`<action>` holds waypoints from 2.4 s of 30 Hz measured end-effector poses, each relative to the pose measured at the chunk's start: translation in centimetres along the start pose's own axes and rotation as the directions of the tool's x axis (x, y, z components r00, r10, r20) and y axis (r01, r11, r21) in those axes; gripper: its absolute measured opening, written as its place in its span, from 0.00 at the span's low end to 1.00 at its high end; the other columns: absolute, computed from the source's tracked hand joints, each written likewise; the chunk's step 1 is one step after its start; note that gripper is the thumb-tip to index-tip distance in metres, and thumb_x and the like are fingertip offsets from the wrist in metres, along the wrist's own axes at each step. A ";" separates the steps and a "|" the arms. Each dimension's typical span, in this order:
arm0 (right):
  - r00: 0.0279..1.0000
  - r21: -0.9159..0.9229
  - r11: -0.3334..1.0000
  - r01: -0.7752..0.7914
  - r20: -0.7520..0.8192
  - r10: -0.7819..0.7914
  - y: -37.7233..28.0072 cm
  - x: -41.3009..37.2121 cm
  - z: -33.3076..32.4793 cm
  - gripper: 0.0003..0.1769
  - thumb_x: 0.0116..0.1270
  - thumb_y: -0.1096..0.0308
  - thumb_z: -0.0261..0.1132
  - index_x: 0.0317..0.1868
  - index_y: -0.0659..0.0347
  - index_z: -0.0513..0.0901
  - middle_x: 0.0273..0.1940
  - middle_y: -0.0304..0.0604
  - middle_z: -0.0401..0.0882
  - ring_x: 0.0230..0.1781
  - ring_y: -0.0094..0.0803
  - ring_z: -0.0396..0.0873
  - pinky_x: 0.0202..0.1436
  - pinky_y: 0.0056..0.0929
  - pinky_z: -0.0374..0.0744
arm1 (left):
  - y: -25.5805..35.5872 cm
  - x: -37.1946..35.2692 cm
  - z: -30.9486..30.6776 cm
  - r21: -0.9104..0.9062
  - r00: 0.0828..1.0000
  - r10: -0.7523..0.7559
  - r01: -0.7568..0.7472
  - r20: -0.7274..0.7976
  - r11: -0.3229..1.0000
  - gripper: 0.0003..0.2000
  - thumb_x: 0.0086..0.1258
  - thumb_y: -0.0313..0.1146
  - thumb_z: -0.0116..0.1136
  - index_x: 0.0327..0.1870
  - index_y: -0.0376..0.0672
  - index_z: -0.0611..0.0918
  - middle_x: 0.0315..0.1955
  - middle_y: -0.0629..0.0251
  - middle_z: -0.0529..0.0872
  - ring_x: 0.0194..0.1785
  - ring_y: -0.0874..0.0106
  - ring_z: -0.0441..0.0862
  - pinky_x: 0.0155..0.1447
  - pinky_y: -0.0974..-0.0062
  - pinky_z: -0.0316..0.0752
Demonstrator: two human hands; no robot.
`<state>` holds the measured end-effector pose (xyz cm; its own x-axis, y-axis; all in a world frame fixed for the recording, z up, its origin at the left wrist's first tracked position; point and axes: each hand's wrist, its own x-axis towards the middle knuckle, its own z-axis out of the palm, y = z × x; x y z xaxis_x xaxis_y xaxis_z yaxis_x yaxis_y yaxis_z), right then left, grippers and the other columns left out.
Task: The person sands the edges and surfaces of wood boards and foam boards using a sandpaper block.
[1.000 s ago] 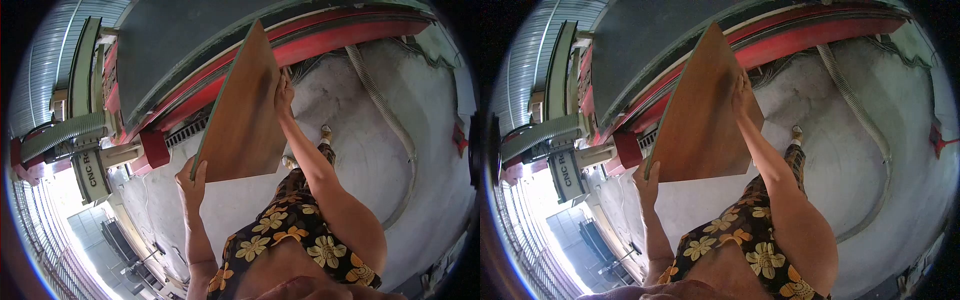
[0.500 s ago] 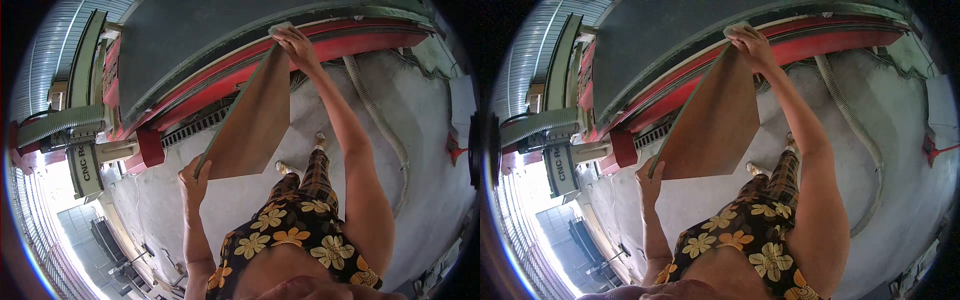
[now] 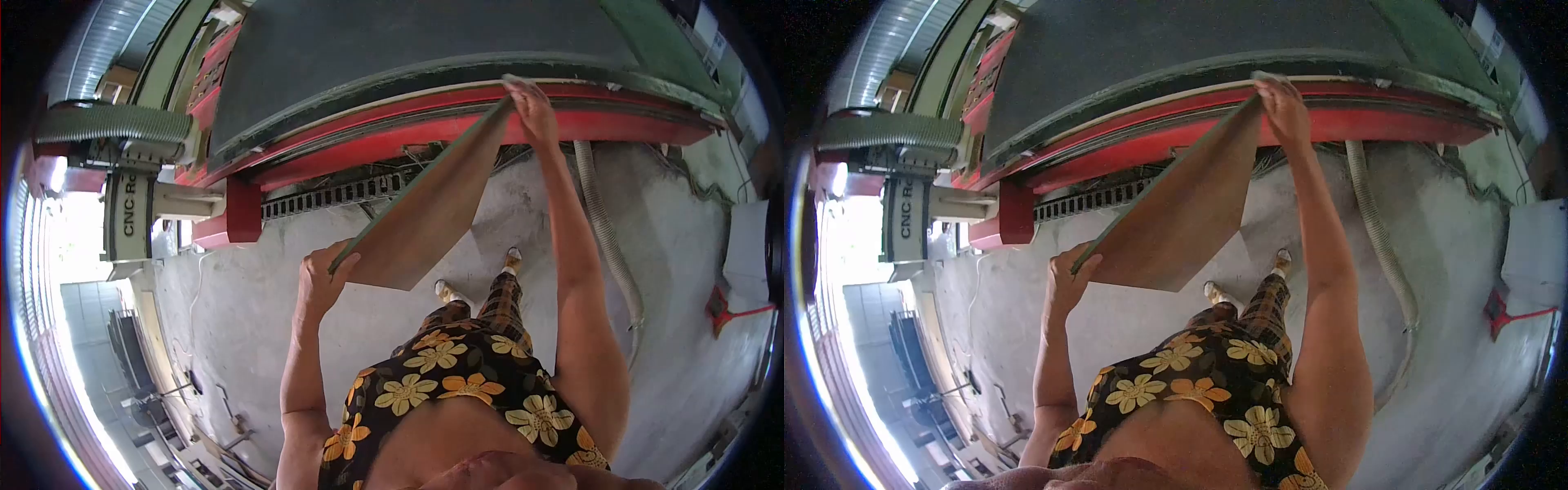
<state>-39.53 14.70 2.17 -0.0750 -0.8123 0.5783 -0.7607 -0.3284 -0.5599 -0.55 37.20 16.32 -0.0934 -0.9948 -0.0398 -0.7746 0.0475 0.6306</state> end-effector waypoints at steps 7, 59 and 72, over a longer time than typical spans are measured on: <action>0.995 0.182 0.981 0.061 -0.088 -0.046 -12.6 -2.1 -6.0 0.12 0.69 0.66 0.54 0.47 0.57 0.82 0.38 0.43 0.83 0.38 0.41 0.80 0.41 0.37 0.77 | -1.1 -1.8 -1.0 -0.087 0.999 0.003 0.001 0.043 0.996 0.12 0.62 0.33 0.60 0.44 0.39 0.83 0.25 0.53 0.82 0.27 0.62 0.80 0.36 0.70 0.74; 0.805 0.022 0.911 0.412 0.460 -0.375 -33.3 3.2 -16.1 0.21 0.55 0.56 0.73 0.21 0.64 0.75 0.18 0.43 0.65 0.22 0.22 0.61 0.26 0.26 0.65 | -22.8 -16.3 34.9 -0.779 0.367 -0.738 0.531 0.566 -0.333 0.22 0.69 0.50 0.49 0.58 0.47 0.72 0.52 0.56 0.79 0.49 0.63 0.78 0.46 0.62 0.69; 0.834 -0.116 0.834 0.540 -0.060 -0.548 -43.9 9.3 -32.7 0.43 0.55 0.37 0.64 0.51 0.74 0.75 0.53 0.58 0.74 0.53 0.42 0.73 0.60 0.38 0.74 | -11.1 0.9 35.8 -0.207 0.610 -0.219 -0.091 0.762 -0.974 0.44 0.62 0.71 0.39 0.70 0.44 0.54 0.68 0.61 0.60 0.65 0.58 0.64 0.67 0.48 0.59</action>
<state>-27.92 37.28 51.56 0.3160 -0.4686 0.8250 -0.7496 -0.6564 -0.0857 -14.44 39.04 -18.49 -0.3636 -0.5488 -0.7528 0.8927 0.0257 -0.4499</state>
